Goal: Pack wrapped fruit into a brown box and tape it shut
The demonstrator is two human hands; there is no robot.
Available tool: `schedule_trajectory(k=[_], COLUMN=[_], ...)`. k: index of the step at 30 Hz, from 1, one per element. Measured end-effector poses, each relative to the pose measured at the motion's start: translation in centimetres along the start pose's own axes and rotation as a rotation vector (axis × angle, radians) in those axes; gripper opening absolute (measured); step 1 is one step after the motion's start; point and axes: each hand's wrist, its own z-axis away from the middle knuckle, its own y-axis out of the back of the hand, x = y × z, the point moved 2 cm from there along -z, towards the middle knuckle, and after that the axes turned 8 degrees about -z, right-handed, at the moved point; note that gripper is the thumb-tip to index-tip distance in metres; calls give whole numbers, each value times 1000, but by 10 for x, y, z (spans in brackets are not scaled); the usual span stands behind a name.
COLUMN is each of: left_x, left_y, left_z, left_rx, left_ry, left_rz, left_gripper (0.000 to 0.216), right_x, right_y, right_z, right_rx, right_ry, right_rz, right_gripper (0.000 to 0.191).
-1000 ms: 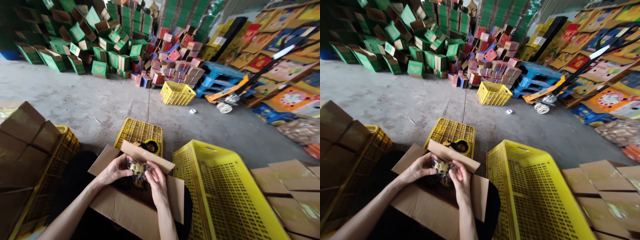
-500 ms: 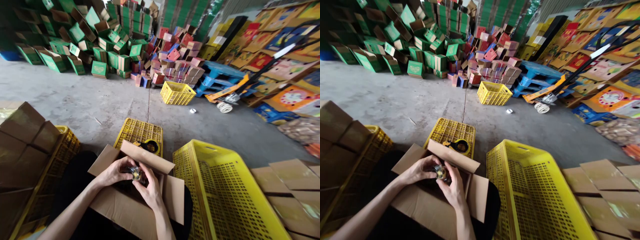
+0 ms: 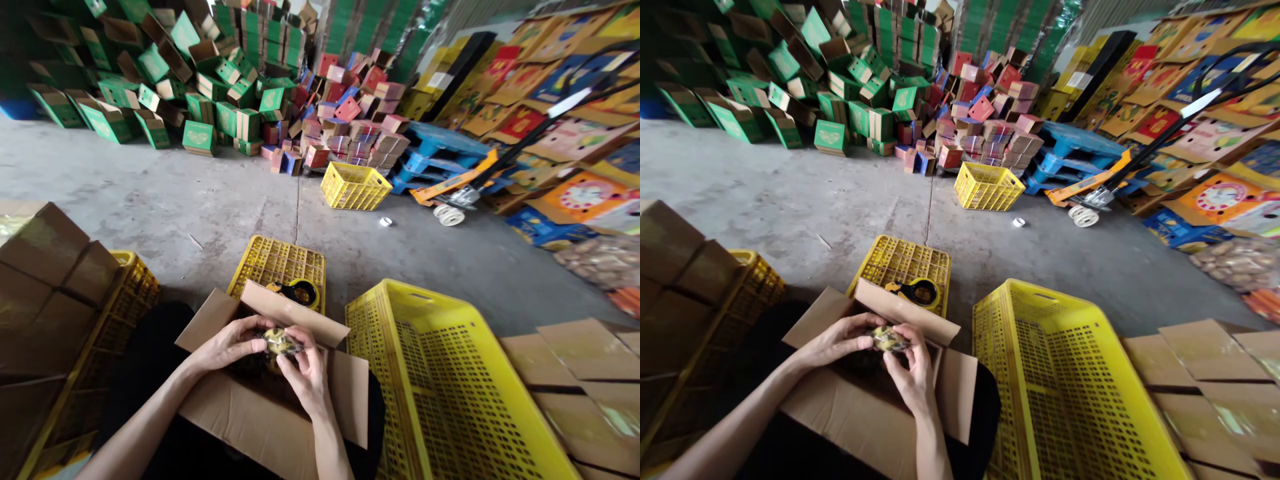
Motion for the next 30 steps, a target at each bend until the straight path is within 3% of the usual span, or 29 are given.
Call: schedule_trajectory(k=[4,9,11,18,22,26,30], left_x=[-5,-18,-21,-20,-20,-21,-22], left_y=[2,5,6,6,8,11,13], left_z=[-1,-4,-4,-5,-6,-4,-2], left_rx=[84,147,153,105,157,206,258], left_ry=[-15,-86,-104,-140,-119,-88,-69], left_rz=[-29,24,13,-41,-37,-104,-166], left_gripper=[43,38,37,33,41,37,37], right_x=[-1,3,3,3,-1,-15,-21], right_y=[0,0,-1,2,9,16,31], right_z=[-1,-3,-3,-8,-9,-2,13], right_rx=[-11,-70,-90,25,146,86,-8], right_ry=[-70,-142,-163,-146,-151,-157,-20], right_rz=[-24,-118,-183,-146,-81,64,425], right_gripper=[43,78,82,55,54,45,40])
